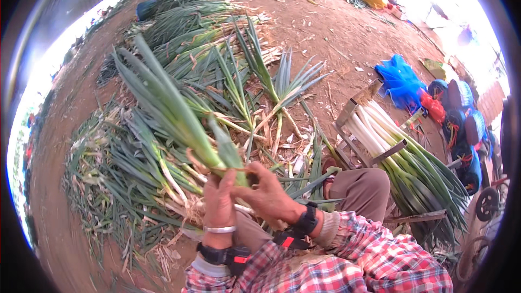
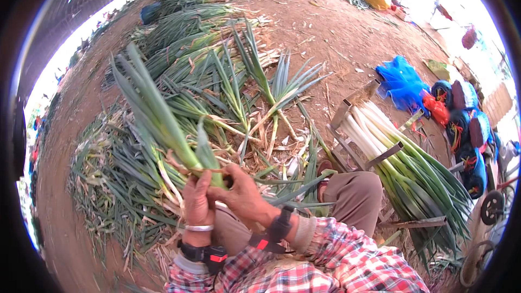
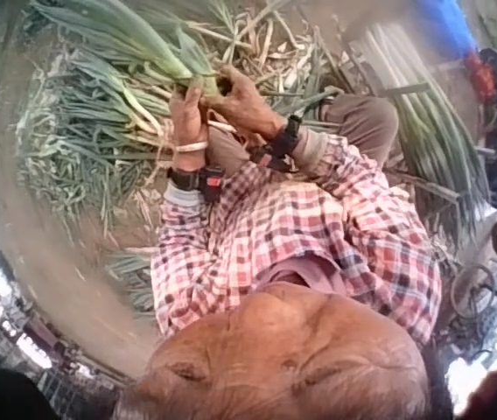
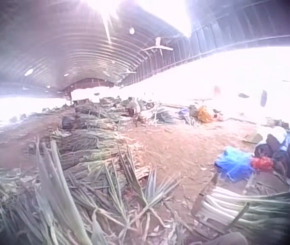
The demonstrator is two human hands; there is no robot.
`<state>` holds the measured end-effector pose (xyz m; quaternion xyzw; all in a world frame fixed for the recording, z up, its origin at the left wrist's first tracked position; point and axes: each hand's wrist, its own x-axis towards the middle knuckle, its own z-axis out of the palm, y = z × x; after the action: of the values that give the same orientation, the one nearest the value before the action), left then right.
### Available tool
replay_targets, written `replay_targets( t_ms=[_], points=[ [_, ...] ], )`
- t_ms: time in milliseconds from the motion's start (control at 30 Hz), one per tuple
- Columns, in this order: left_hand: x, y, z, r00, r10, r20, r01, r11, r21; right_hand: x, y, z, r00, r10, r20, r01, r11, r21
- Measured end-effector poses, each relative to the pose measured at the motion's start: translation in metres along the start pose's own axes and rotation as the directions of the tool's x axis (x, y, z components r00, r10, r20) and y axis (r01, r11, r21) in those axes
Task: Cleaning and trimming green onions before placing them into a sorting rack.
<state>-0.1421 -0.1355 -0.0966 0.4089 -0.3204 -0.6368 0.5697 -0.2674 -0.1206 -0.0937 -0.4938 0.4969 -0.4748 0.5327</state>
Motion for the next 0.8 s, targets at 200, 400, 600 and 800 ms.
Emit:
replay_targets(
  t_ms=[200,400,600,800],
  points=[
    [-0.017,-0.007,0.067,0.991,0.063,0.117,-0.078,0.988,0.134,-0.026,-0.043,-0.073,0.989,-0.021,0.145,-0.009,0.979,0.205],
    [-0.030,0.002,0.085,0.976,-0.030,0.216,0.008,0.994,0.105,-0.051,-0.066,-0.075,0.970,-0.242,0.003,0.242,0.970,-0.021],
    [-0.011,-0.031,0.073,0.943,0.331,-0.037,-0.287,0.865,0.412,-0.060,-0.049,-0.076,0.823,-0.566,-0.040,0.487,0.741,-0.462],
    [-0.016,-0.013,0.051,0.986,-0.016,0.166,0.007,0.999,0.050,-0.056,-0.043,-0.056,0.906,-0.424,0.017,0.417,0.883,-0.214]
  ],
)
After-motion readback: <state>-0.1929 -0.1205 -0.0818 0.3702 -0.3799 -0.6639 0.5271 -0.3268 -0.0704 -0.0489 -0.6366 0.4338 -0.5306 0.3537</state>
